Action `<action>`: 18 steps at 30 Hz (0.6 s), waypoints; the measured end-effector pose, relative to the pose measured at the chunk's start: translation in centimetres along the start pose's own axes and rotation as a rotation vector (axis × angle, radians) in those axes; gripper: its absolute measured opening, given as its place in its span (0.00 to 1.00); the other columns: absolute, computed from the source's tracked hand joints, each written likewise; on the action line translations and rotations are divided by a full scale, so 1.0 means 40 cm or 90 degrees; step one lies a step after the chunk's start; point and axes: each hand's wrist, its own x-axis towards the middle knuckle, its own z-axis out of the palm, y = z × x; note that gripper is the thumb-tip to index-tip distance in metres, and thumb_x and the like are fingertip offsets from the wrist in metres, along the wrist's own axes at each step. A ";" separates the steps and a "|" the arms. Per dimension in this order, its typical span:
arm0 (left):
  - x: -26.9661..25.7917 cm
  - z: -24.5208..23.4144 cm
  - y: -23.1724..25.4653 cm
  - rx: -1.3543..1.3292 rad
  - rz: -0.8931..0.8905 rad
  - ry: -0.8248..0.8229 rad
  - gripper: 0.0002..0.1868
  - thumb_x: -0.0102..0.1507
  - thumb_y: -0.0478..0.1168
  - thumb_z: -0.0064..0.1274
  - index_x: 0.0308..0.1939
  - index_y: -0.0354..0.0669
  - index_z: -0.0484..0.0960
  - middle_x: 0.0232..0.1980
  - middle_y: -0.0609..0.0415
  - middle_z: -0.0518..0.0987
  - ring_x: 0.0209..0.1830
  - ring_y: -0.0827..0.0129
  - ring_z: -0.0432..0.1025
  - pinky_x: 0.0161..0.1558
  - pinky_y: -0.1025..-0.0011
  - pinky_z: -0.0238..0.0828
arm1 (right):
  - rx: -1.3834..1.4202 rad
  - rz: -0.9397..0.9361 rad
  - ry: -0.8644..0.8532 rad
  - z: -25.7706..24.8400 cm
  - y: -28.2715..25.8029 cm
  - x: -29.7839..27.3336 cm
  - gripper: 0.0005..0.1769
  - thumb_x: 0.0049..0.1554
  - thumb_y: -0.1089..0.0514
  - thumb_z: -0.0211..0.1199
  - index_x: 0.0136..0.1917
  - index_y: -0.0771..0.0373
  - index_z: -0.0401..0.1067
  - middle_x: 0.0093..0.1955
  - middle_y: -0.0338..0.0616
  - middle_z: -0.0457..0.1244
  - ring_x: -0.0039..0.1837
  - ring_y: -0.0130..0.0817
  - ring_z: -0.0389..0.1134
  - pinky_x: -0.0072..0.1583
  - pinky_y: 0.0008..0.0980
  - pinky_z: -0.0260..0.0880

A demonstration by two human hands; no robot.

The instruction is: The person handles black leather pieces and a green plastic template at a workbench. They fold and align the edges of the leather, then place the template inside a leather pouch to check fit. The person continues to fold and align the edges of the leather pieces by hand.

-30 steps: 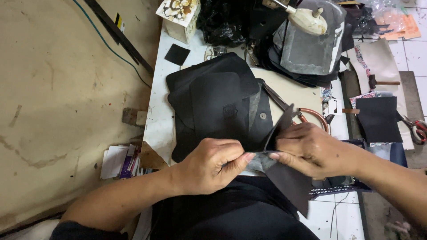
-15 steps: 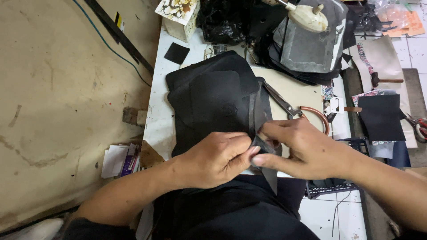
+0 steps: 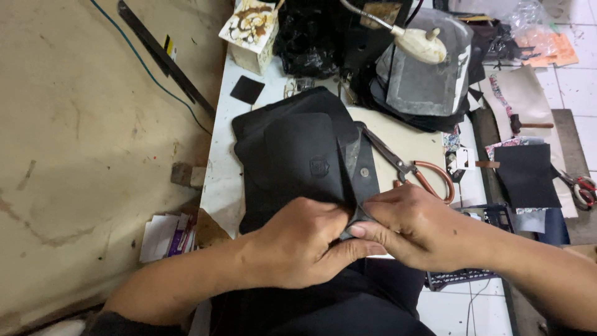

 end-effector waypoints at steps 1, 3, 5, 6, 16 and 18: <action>0.002 0.003 0.001 -0.009 0.019 -0.015 0.21 0.69 0.44 0.54 0.26 0.36 0.69 0.22 0.48 0.71 0.20 0.54 0.69 0.24 0.56 0.57 | 0.024 0.025 -0.007 -0.004 -0.004 -0.001 0.26 0.67 0.52 0.50 0.28 0.60 0.54 0.25 0.39 0.48 0.26 0.37 0.51 0.33 0.37 0.50; 0.008 -0.007 0.004 -0.035 0.022 -0.064 0.19 0.70 0.44 0.52 0.28 0.37 0.70 0.23 0.48 0.72 0.21 0.54 0.71 0.25 0.57 0.59 | -0.004 0.057 -0.018 -0.004 -0.001 -0.005 0.27 0.65 0.46 0.52 0.28 0.59 0.57 0.23 0.39 0.51 0.25 0.36 0.54 0.33 0.37 0.51; 0.011 -0.014 0.007 -0.061 0.024 -0.114 0.18 0.71 0.45 0.49 0.30 0.38 0.71 0.24 0.47 0.73 0.23 0.53 0.73 0.26 0.58 0.61 | -0.031 0.091 -0.028 -0.009 -0.011 -0.005 0.29 0.64 0.41 0.54 0.27 0.58 0.60 0.22 0.39 0.53 0.24 0.35 0.56 0.32 0.37 0.52; 0.009 -0.015 0.010 -0.096 0.052 -0.110 0.18 0.72 0.43 0.47 0.29 0.39 0.70 0.24 0.49 0.73 0.22 0.55 0.72 0.26 0.59 0.61 | 0.003 0.068 -0.034 -0.012 -0.023 -0.005 0.27 0.65 0.43 0.52 0.28 0.58 0.61 0.23 0.39 0.57 0.24 0.35 0.59 0.32 0.37 0.54; -0.167 0.282 -0.156 -0.127 0.019 -0.332 0.27 0.74 0.57 0.32 0.30 0.45 0.74 0.32 0.48 0.77 0.37 0.55 0.76 0.45 0.59 0.63 | 0.554 -0.327 0.128 0.134 -0.016 -0.058 0.31 0.72 0.53 0.52 0.28 0.60 0.51 0.22 0.40 0.42 0.22 0.43 0.41 0.31 0.41 0.39; -0.155 0.260 -0.111 -0.257 0.034 -0.184 0.25 0.76 0.53 0.38 0.26 0.44 0.66 0.28 0.52 0.66 0.29 0.60 0.65 0.37 0.62 0.58 | 0.648 -0.252 0.102 0.133 -0.046 -0.075 0.32 0.72 0.51 0.54 0.28 0.62 0.52 0.24 0.42 0.45 0.25 0.43 0.43 0.33 0.41 0.41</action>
